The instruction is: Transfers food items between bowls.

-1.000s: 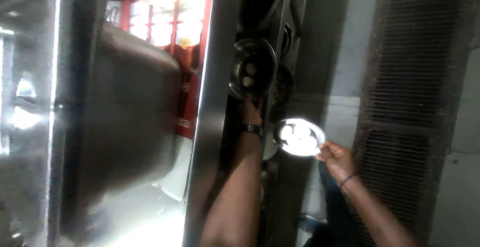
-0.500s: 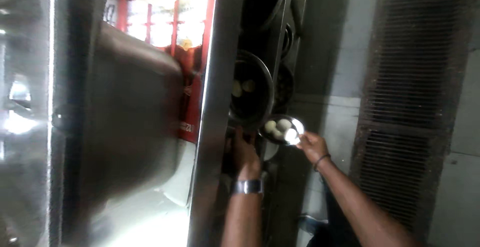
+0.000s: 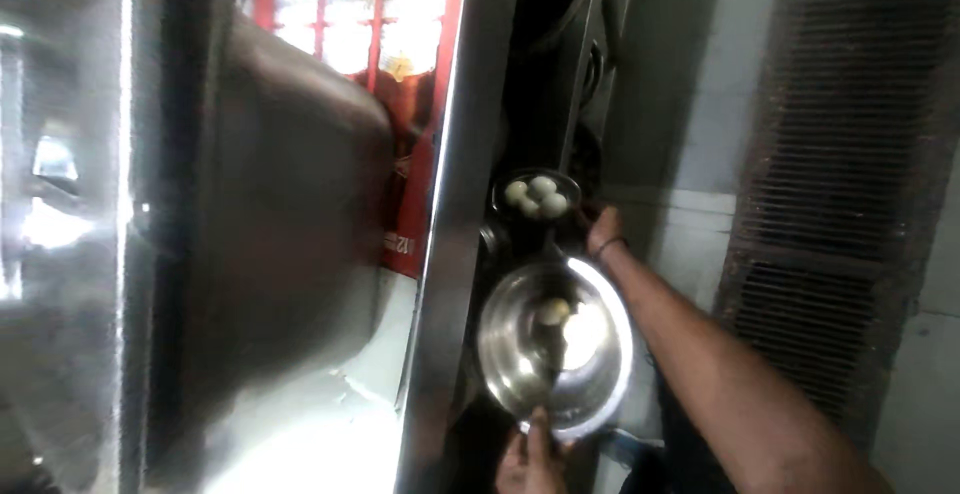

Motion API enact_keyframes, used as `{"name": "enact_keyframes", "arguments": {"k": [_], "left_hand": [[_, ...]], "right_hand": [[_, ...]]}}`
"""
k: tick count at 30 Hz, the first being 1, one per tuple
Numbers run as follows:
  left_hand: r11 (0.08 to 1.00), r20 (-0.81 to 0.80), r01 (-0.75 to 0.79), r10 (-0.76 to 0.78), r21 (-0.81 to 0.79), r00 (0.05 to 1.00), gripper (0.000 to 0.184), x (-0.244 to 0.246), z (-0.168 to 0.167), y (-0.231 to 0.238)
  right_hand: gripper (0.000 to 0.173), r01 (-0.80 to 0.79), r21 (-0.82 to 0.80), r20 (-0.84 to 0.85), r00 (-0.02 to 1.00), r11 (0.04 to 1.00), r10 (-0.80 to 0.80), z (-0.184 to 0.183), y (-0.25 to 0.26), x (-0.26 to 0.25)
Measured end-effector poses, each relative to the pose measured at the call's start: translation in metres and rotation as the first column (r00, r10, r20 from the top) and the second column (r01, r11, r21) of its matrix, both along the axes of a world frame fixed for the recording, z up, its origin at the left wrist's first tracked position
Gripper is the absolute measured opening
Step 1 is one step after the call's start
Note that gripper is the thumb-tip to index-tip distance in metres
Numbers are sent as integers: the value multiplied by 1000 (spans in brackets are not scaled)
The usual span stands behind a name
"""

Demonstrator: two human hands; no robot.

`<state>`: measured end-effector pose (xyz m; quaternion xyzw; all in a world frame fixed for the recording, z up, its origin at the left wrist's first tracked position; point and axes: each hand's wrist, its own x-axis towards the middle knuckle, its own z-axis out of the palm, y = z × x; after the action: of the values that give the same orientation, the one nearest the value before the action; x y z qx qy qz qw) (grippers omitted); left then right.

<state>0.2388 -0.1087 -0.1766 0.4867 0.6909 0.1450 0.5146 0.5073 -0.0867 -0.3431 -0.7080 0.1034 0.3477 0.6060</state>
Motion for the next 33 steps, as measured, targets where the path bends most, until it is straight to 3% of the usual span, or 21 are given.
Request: {"name": "enact_keyframes", "arguments": {"k": [2, 6, 10, 14, 16, 18, 19, 20, 22, 24, 25, 27, 30, 33], "left_hand": [[999, -4, 34, -34, -35, 999, 12, -16, 1, -4], [997, 17, 65, -64, -48, 998, 15, -33, -1, -10], [997, -2, 71, -71, -15, 997, 20, -37, -7, -9], [995, -26, 101, -100, 26, 995, 18, -34, -15, -7], [991, -31, 129, -128, 40, 991, 18, -33, -21, -7], [989, -29, 137, -136, 49, 990, 17, -32, -26, -9], [988, -25, 144, -143, 58, 989, 17, -32, -28, -10], [986, -19, 156, -155, 66, 988, 17, -32, -31, -12], [981, -14, 181, -180, 67, 984, 19, -31, -33, -16], [981, -5, 187, -187, 53, 982, 20, -30, -32, -21], [981, 4, 189, -189, 47, 982, 19, -30, -32, -23], [980, 13, 192, -193, 48, 981, 18, -30, -32, -27], [981, 6, 190, -191, 48, 982, 19, -31, -33, -30], [970, 6, 230, -232, 82, 973, 20, -35, -35, -32]], "right_hand": [[29, 17, 62, -16, 1000, 998, -16, -3, 14, 7], [31, -141, 24, 11, 990, 990, 141, 0, 27, 25], [35, -88, 118, -42, 995, 989, 93, -8, 20, 23], [28, -82, -95, 226, 969, 992, 102, 32, -30, 9], [22, -35, -26, 450, 892, 999, 43, 60, -55, -15], [17, -130, 20, 576, 812, 991, 95, 88, -74, -49], [18, -230, -50, 600, 771, 972, 214, 98, -81, -67], [21, -348, -194, 580, 713, 917, 394, 105, -86, -84], [37, -593, -463, 363, 550, 658, 752, 109, -86, -108], [60, -737, -548, 111, 405, 396, 908, 105, -81, -124], [71, -777, -545, 16, 366, 315, 931, 103, -79, -130], [81, -793, -543, -64, 369, 278, 927, 94, -79, -140], [72, -772, -549, -75, 429, 322, 900, 82, -82, -149], [66, -801, -506, -98, 423, 321, 901, 79, -84, -154]]}}
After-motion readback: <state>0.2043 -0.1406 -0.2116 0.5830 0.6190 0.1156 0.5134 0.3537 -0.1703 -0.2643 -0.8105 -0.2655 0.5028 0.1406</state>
